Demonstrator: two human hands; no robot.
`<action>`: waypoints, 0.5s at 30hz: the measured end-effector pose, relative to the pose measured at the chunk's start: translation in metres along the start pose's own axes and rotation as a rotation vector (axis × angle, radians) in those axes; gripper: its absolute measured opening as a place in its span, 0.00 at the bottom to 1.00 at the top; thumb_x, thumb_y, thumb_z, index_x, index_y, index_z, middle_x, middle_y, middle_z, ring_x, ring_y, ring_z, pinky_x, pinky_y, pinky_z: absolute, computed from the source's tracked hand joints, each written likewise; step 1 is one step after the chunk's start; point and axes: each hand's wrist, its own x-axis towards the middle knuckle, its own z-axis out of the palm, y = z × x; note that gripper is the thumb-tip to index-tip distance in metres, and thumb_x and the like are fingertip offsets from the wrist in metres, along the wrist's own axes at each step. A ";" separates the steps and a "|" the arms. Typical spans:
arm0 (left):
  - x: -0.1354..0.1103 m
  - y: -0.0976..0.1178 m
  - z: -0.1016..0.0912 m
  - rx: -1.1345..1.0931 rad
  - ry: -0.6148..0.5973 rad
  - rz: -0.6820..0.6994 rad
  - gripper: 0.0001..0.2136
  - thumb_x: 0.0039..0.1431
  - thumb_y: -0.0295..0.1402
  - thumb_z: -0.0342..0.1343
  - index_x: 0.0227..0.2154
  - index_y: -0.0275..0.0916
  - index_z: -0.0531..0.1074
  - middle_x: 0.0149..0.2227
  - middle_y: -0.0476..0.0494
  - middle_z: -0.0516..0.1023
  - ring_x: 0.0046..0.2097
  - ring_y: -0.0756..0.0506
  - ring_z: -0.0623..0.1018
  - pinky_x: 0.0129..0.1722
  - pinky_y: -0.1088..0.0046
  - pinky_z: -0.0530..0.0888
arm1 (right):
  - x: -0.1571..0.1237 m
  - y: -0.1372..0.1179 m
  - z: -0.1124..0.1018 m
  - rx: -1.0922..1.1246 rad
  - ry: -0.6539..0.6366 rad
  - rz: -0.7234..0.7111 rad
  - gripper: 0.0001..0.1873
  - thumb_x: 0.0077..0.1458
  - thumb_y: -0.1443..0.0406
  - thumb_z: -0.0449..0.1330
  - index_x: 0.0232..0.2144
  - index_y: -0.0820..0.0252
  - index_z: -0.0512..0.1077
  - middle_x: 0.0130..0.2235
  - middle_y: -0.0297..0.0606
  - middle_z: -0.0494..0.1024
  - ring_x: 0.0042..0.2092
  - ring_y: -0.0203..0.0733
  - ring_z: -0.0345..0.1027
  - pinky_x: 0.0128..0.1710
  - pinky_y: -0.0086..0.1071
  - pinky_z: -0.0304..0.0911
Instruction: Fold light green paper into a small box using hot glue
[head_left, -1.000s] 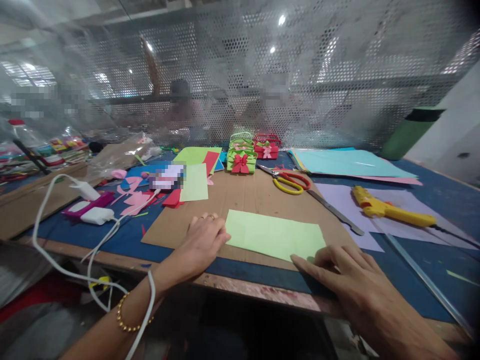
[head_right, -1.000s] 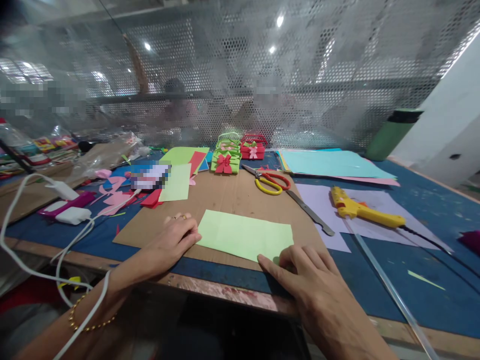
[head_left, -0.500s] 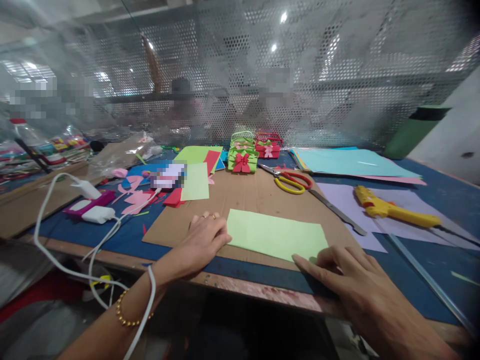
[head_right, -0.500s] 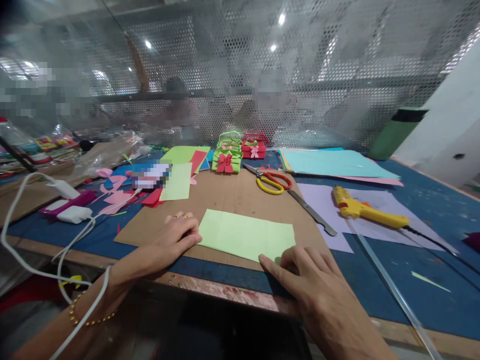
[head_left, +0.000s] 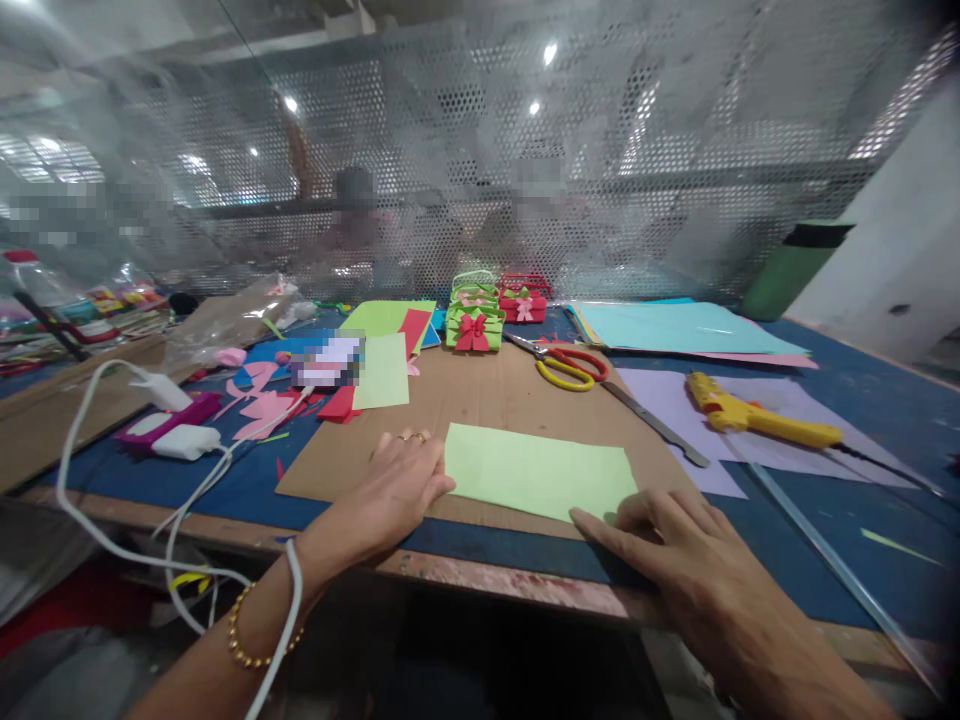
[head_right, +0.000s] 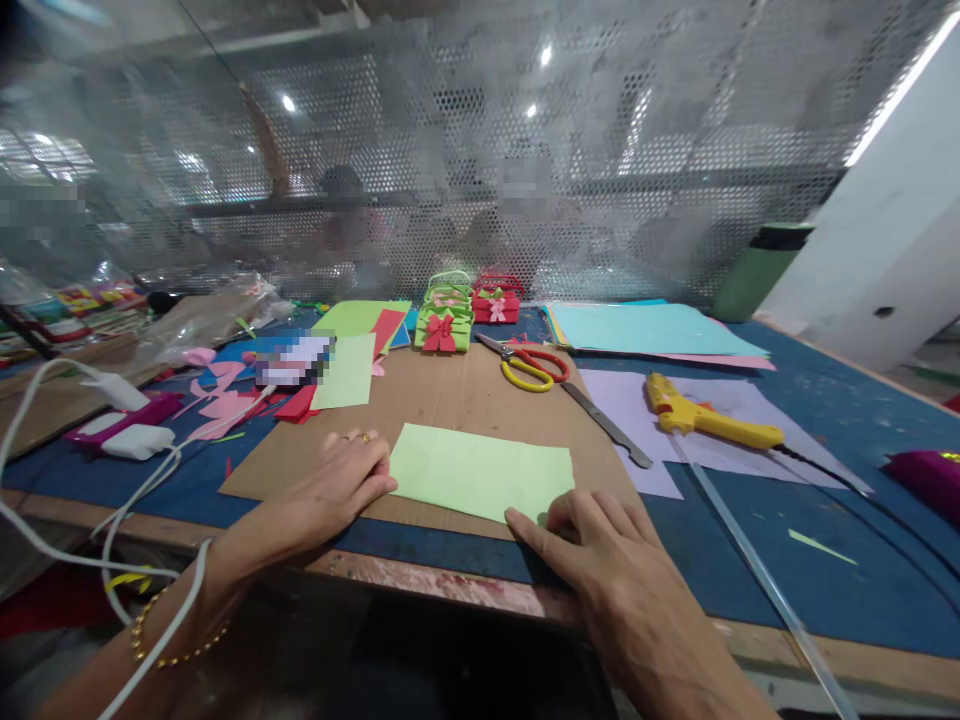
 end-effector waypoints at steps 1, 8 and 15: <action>-0.001 0.003 0.001 0.018 0.017 -0.008 0.03 0.65 0.29 0.53 0.34 0.38 0.66 0.35 0.48 0.72 0.38 0.44 0.69 0.40 0.65 0.61 | -0.001 0.000 0.001 0.005 -0.006 0.005 0.20 0.68 0.56 0.49 0.56 0.50 0.73 0.34 0.41 0.74 0.33 0.42 0.65 0.33 0.35 0.60; -0.013 0.028 0.016 0.445 0.328 0.281 0.06 0.62 0.21 0.52 0.34 0.37 0.70 0.37 0.42 0.73 0.40 0.41 0.70 0.42 0.63 0.64 | -0.009 0.002 0.007 0.004 -0.053 0.076 0.22 0.63 0.60 0.59 0.59 0.45 0.69 0.37 0.39 0.72 0.37 0.43 0.63 0.37 0.37 0.59; -0.037 0.047 0.026 0.567 0.421 0.228 0.15 0.61 0.19 0.46 0.45 0.29 0.74 0.35 0.37 0.77 0.39 0.40 0.75 0.50 0.57 0.68 | -0.008 0.000 0.007 0.008 -0.050 0.066 0.21 0.64 0.60 0.58 0.59 0.46 0.69 0.38 0.40 0.72 0.38 0.43 0.63 0.39 0.37 0.60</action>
